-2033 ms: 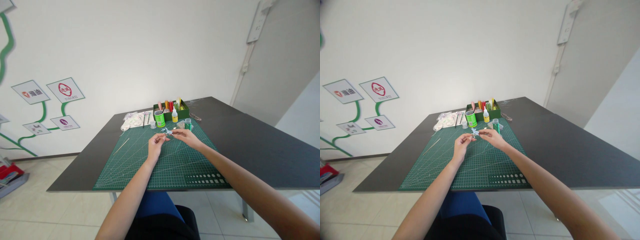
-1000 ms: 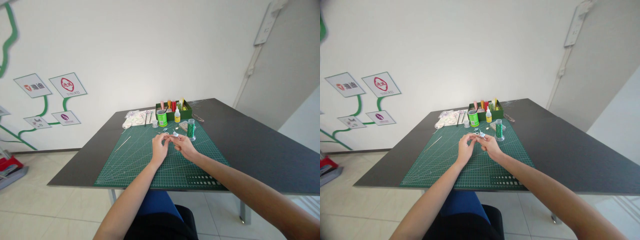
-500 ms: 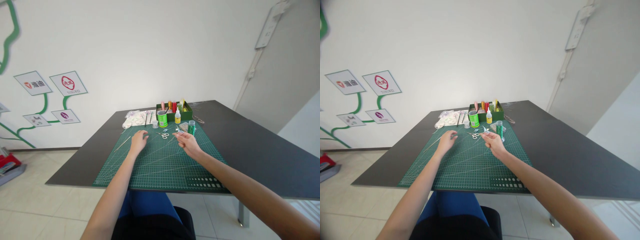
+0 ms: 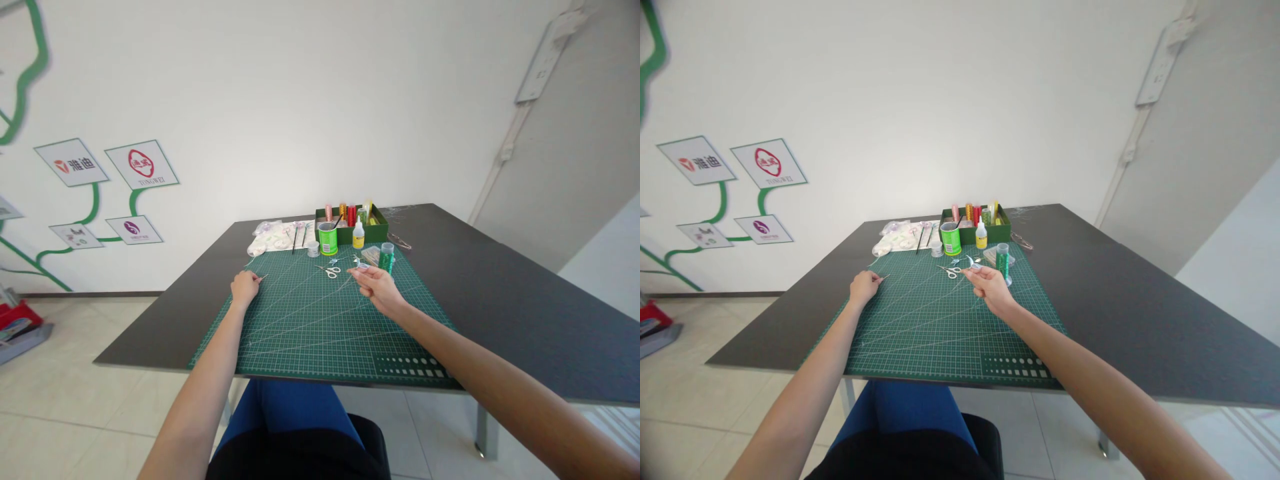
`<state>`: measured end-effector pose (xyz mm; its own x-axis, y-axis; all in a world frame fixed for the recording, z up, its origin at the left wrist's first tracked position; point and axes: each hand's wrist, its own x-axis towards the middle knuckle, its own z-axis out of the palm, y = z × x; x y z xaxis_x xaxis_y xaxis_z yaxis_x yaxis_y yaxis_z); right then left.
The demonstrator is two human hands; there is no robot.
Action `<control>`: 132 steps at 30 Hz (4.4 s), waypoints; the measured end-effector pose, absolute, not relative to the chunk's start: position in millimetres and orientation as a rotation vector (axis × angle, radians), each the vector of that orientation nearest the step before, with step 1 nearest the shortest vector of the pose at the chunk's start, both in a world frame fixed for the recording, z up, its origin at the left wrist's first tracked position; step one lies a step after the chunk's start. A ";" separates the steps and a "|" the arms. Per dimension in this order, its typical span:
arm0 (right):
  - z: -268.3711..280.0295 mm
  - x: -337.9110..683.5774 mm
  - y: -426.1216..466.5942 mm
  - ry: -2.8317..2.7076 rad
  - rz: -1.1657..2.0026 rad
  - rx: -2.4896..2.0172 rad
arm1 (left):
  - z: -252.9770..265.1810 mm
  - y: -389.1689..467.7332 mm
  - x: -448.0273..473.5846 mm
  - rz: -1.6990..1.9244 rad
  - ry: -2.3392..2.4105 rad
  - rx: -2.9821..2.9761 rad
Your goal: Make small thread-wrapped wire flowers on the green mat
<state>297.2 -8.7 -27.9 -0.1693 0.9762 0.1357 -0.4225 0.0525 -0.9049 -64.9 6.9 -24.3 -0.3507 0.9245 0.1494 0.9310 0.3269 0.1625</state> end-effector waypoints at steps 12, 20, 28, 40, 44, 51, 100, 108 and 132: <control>-23.3 301.9 -6.6 -1.038 1.435 -0.722 | -8.3 -4.8 -38.5 0.217 -2.004 -2.045; -17.9 301.1 -10.4 -1.071 1.420 -0.716 | 6.8 -2.9 -28.8 0.091 -2.044 -2.212; 6.7 295.8 -4.9 -1.107 1.335 -0.730 | 28.8 -12.5 52.4 -0.760 -1.609 -2.603; 0.0 267.3 3.4 -1.010 1.205 -0.720 | 7.0 13.4 132.7 -1.769 -1.544 -2.718; -4.5 270.5 -1.0 -1.027 1.210 -0.730 | -13.5 13.0 136.6 -2.040 -1.524 -2.938; 5.2 284.8 4.0 -0.992 1.129 -0.714 | -23.9 3.6 133.1 -2.379 -1.521 -2.941; -18.5 274.6 5.7 -1.046 1.256 -0.700 | -21.1 -4.6 129.7 -2.167 -1.467 -3.039; -18.8 272.2 3.8 -1.064 1.291 -0.721 | -15.6 -8.4 128.6 -1.985 -1.549 -2.987; -14.5 281.8 4.8 -1.273 1.537 -0.822 | -14.7 -3.8 119.5 -1.467 -1.723 -2.672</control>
